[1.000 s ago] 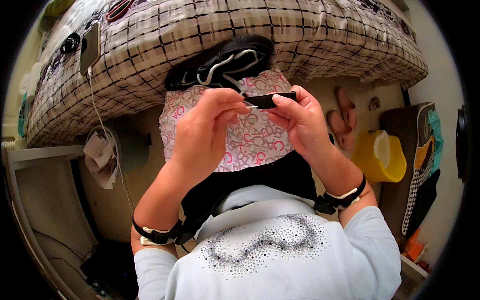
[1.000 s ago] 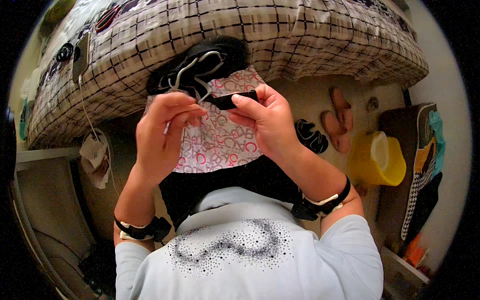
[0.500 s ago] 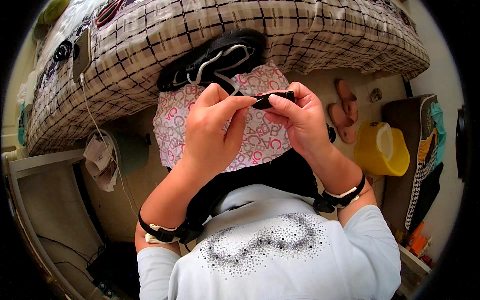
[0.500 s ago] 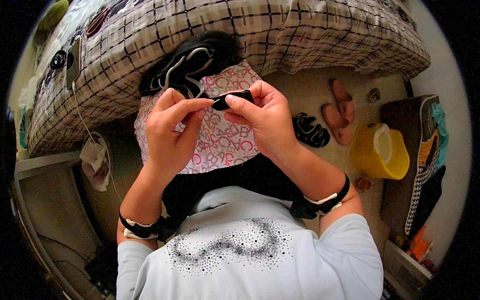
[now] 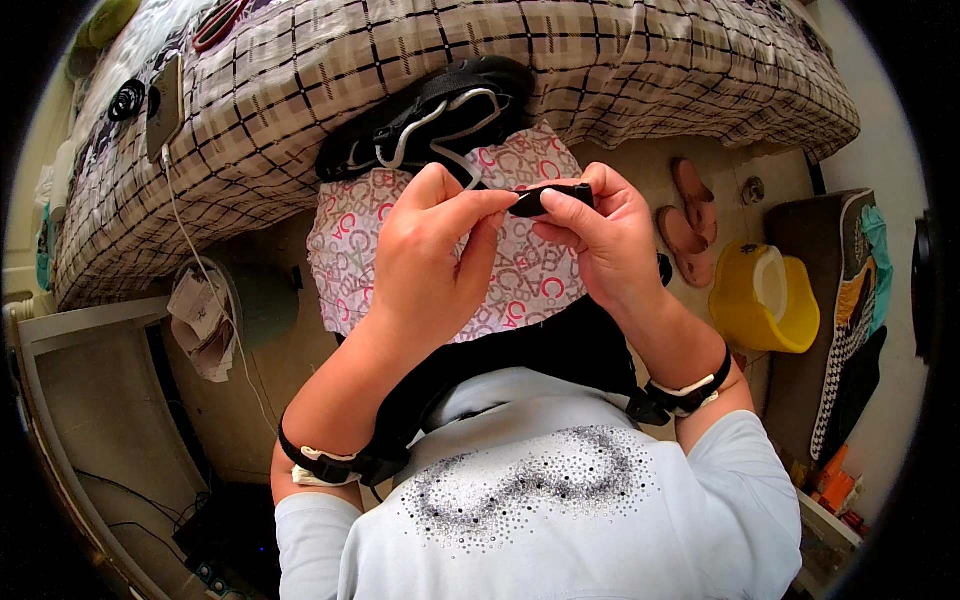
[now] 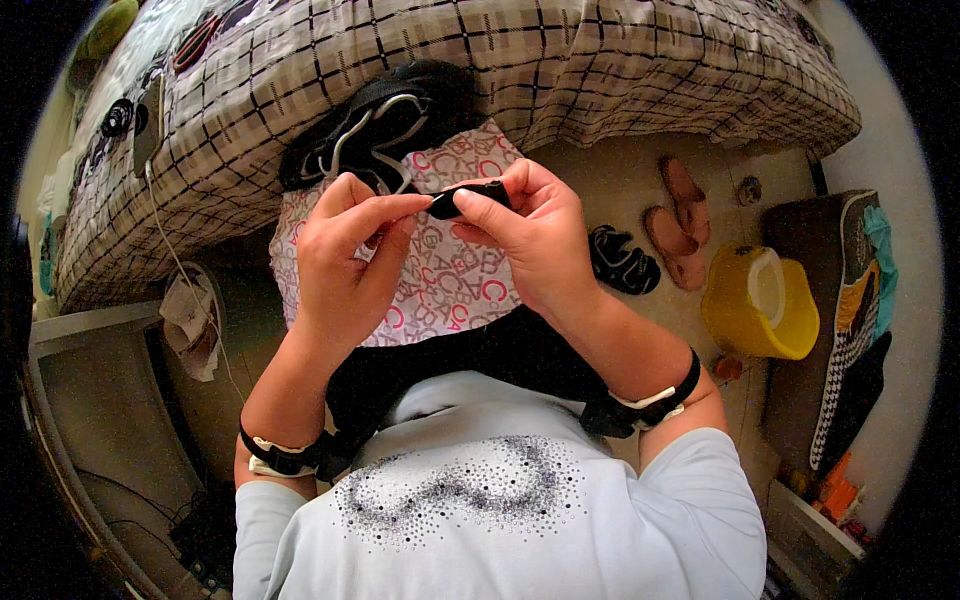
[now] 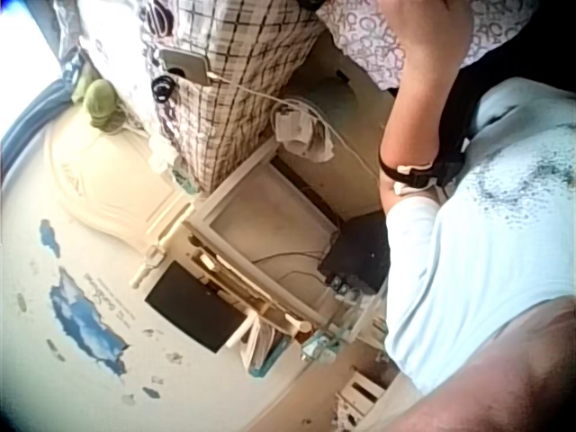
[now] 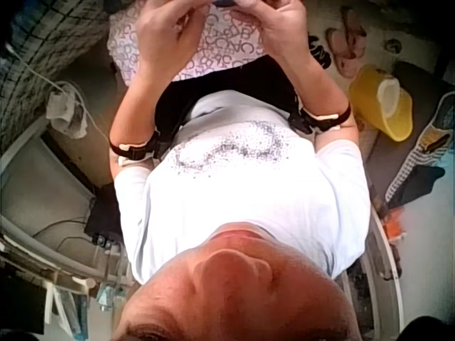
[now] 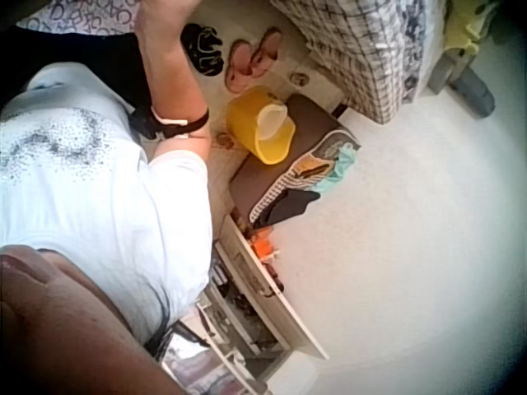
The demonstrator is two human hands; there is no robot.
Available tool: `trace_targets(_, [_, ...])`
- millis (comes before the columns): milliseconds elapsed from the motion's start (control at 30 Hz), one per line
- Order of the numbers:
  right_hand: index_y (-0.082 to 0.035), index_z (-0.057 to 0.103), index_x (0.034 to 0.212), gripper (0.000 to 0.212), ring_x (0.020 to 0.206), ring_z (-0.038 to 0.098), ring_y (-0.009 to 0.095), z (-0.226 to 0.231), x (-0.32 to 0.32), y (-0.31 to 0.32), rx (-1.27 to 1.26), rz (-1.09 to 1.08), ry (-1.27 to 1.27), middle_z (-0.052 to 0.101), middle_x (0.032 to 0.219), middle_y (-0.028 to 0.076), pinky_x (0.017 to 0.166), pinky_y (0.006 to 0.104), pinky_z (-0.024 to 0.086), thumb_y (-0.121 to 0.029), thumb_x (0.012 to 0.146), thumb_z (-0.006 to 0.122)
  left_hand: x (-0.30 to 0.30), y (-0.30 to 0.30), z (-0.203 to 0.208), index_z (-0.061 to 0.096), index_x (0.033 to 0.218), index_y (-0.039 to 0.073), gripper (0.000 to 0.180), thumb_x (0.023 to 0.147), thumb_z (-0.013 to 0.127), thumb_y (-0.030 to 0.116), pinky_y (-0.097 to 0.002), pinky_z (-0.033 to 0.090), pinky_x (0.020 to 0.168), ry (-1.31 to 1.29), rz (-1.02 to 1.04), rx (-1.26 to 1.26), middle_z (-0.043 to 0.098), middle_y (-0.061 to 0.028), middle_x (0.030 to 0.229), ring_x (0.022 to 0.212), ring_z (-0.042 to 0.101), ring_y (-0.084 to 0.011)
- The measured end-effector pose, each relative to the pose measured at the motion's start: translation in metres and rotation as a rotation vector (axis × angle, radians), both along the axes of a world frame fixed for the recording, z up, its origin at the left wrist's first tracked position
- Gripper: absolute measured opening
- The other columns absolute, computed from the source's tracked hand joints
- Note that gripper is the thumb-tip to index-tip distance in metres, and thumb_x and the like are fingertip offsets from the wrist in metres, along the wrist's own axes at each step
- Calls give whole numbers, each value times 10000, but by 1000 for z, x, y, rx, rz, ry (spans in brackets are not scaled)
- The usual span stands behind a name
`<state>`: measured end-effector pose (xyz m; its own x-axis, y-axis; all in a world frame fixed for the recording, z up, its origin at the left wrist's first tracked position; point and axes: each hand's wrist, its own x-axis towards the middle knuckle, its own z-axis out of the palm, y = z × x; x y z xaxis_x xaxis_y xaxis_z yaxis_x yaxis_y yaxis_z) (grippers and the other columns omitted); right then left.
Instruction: The person uses a needle and thread to sew a buckle onto a black fabric strap.
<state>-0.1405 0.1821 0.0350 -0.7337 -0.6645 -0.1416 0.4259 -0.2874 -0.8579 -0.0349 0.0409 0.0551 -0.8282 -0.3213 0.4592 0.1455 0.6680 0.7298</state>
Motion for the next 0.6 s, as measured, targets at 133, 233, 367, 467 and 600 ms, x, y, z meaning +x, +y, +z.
trace_targets(133, [-51,478,790,189,767,639,122,2,2,-3,17,-33,79,634,871,94,664,249,571,3,810,658,0,-1,0,694,922,59,218,744,632,-49,-261,368,507,3,10,-19,462,-43,666,582,459,-147])
trace_targets(233, [-34,478,787,192,785,635,131,3,4,-3,25,-71,203,635,890,108,683,244,551,34,799,656,-1,1,0,674,890,36,186,729,628,-46,-306,399,516,4,14,-6,477,-77,667,596,490,-204])
trace_targets(367, [-10,495,778,192,802,624,141,-5,2,-3,-16,-141,535,636,928,122,686,241,515,63,773,673,-2,4,-2,653,865,22,148,740,614,-46,-315,411,513,0,21,22,480,-87,676,599,502,-217])
trace_targets(467, [-13,529,775,211,787,631,152,-4,3,-1,48,-182,745,649,911,126,683,244,505,65,713,715,-2,10,-3,633,851,21,116,757,610,-44,-296,404,509,-59,29,183,471,-78,688,590,499,-194])
trace_targets(600, [-31,564,766,239,763,664,210,-4,-4,0,75,-220,1237,663,894,143,656,265,527,46,632,747,-2,13,-9,596,820,15,75,779,606,-46,-268,397,509,-57,37,264,465,-62,697,579,493,-157])
